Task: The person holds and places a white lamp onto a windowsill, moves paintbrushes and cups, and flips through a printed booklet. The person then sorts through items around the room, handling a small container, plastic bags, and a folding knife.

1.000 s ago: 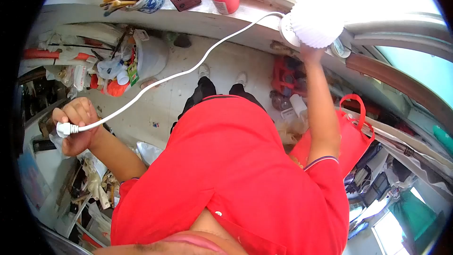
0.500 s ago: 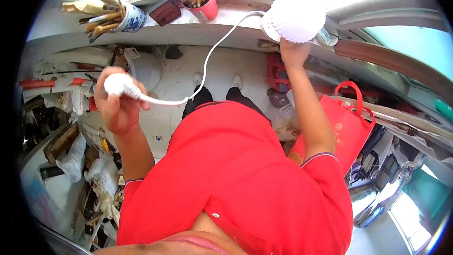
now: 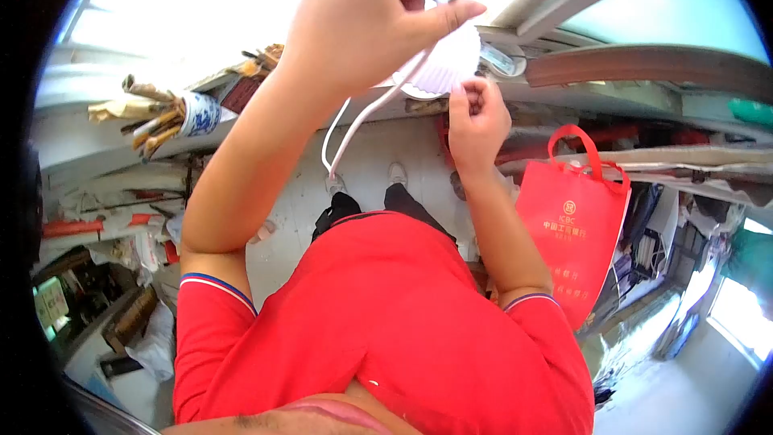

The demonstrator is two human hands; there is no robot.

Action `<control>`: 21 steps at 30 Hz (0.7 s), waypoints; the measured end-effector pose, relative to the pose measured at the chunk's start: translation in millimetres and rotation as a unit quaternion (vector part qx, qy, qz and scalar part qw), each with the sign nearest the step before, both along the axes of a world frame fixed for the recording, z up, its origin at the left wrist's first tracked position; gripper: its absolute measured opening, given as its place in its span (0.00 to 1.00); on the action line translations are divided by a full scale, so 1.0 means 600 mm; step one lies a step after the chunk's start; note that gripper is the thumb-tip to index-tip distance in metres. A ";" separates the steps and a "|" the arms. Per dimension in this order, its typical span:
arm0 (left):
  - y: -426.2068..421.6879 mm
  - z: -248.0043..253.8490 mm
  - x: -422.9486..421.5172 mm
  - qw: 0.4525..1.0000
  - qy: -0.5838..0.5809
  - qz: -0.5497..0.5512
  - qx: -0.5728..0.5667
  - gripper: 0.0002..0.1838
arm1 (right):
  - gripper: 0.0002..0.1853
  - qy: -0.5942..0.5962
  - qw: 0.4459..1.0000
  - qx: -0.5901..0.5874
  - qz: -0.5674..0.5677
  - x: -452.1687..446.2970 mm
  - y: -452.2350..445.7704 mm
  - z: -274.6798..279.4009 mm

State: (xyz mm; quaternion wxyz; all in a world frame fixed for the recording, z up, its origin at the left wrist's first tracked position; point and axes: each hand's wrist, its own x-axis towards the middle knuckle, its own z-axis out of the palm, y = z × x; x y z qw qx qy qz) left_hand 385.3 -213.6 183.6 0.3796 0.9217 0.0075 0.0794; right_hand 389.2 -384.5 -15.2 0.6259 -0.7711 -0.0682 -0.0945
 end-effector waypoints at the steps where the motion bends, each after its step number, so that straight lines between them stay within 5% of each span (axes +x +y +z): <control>1: -0.007 -0.008 0.020 0.999 -0.021 -0.008 0.034 0.22 | 0.05 -0.028 0.999 -0.015 -0.015 0.010 0.001 0.013; 7: -0.053 -0.048 0.099 0.987 -0.101 -0.037 0.119 0.19 | 0.05 -0.024 0.999 -0.009 -0.023 0.032 -0.021 -0.012; 9: -0.084 -0.056 0.138 0.980 -0.002 -0.072 0.188 0.25 | 0.04 -0.011 0.999 0.033 -0.023 0.028 -0.024 -0.013; 16: -0.075 -0.140 0.190 0.983 0.011 -0.143 0.115 0.40 | 0.19 0.078 0.982 0.165 0.045 0.049 -0.015 -0.017; 21: 0.005 -0.161 0.084 0.988 -0.138 -0.052 0.035 0.32 | 0.27 0.108 0.976 0.171 0.080 0.055 -0.010 -0.032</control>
